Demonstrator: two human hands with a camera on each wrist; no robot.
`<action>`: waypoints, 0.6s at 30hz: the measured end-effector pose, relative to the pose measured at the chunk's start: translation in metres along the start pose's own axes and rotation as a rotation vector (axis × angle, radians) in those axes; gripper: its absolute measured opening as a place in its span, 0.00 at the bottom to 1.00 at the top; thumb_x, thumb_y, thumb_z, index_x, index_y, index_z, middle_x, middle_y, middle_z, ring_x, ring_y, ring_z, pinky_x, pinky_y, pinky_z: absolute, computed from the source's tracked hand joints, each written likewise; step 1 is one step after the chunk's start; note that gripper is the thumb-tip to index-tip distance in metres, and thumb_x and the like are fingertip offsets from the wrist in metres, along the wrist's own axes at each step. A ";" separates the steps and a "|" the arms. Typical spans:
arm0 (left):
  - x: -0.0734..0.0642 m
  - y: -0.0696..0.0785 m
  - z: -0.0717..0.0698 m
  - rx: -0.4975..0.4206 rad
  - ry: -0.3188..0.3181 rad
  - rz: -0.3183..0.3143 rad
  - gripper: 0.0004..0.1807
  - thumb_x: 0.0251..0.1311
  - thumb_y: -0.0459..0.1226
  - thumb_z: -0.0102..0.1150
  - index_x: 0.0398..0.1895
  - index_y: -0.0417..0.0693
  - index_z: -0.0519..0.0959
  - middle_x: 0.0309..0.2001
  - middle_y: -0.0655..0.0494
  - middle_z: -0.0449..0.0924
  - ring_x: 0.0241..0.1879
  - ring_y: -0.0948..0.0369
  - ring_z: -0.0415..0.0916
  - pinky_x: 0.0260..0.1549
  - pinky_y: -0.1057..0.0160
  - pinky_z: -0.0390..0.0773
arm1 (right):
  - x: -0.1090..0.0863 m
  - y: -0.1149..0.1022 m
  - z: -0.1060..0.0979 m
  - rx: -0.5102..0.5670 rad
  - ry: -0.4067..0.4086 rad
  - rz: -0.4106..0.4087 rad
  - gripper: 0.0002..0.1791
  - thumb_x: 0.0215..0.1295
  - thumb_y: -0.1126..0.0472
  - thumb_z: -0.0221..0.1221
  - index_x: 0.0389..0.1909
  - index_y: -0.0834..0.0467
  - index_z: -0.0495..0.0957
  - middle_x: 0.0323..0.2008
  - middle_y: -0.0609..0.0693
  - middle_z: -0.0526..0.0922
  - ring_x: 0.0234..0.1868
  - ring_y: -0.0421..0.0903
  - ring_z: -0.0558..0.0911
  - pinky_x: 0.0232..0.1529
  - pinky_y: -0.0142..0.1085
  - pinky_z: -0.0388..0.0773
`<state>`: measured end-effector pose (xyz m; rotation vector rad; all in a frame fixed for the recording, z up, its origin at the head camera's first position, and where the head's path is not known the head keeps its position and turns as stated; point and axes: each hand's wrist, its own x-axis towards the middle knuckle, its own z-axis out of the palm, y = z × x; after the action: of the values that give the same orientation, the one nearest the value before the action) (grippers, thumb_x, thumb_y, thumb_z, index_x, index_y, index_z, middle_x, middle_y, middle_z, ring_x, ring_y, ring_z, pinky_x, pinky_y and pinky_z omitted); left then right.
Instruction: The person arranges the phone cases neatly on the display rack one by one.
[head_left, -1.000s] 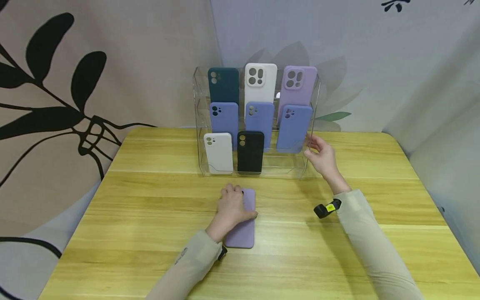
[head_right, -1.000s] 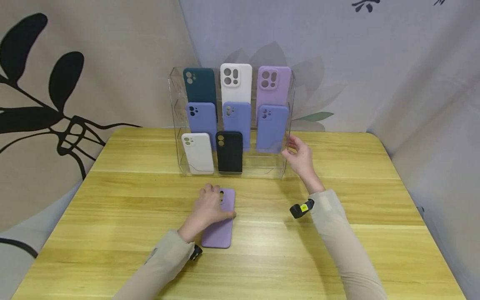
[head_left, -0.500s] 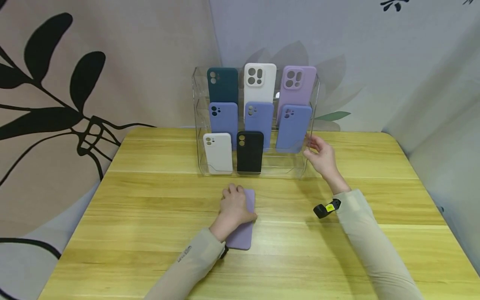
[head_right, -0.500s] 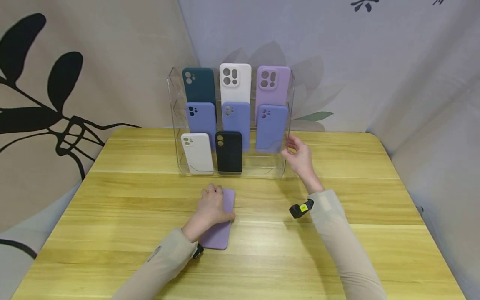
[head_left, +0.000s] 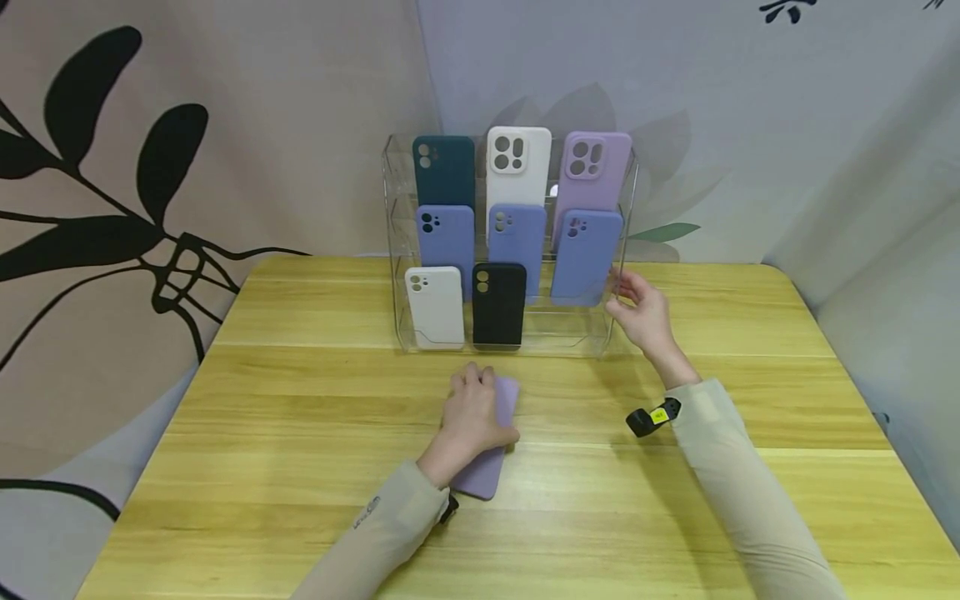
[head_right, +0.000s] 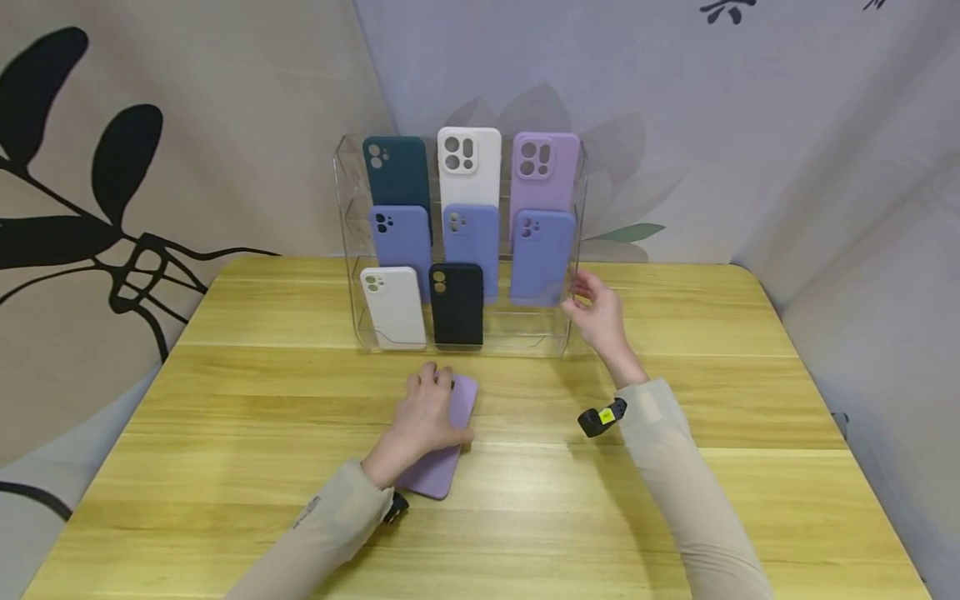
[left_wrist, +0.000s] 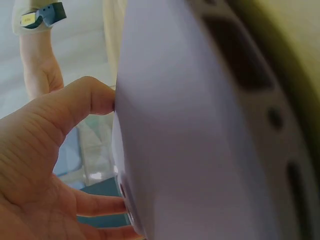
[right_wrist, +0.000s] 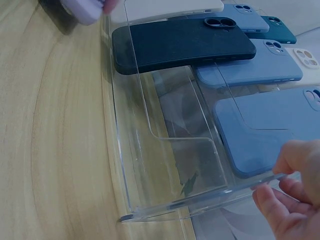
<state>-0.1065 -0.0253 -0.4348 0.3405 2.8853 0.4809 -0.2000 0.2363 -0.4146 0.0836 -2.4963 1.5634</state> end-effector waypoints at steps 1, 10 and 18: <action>0.000 0.001 -0.001 -0.011 0.011 0.007 0.53 0.31 0.51 0.76 0.61 0.33 0.64 0.54 0.36 0.62 0.49 0.43 0.65 0.27 0.53 0.81 | 0.000 0.000 0.000 0.001 -0.001 0.001 0.26 0.58 0.74 0.51 0.60 0.70 0.68 0.55 0.66 0.74 0.54 0.58 0.74 0.50 0.27 0.76; 0.000 0.011 -0.013 -0.060 0.153 0.091 0.54 0.29 0.49 0.76 0.63 0.33 0.64 0.60 0.35 0.60 0.50 0.42 0.65 0.26 0.53 0.82 | -0.005 -0.019 0.000 0.005 -0.020 0.018 0.25 0.59 0.75 0.50 0.60 0.74 0.66 0.56 0.69 0.71 0.56 0.61 0.73 0.55 0.45 0.74; 0.002 0.023 -0.029 -0.104 0.220 0.128 0.52 0.31 0.47 0.76 0.64 0.36 0.63 0.62 0.37 0.58 0.53 0.43 0.63 0.24 0.52 0.81 | -0.014 -0.042 -0.001 0.003 -0.022 0.027 0.25 0.59 0.76 0.47 0.60 0.76 0.65 0.56 0.71 0.70 0.56 0.63 0.72 0.56 0.52 0.70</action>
<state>-0.1104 -0.0123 -0.4006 0.4867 3.0454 0.7302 -0.1802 0.2179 -0.3793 0.0675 -2.5224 1.5850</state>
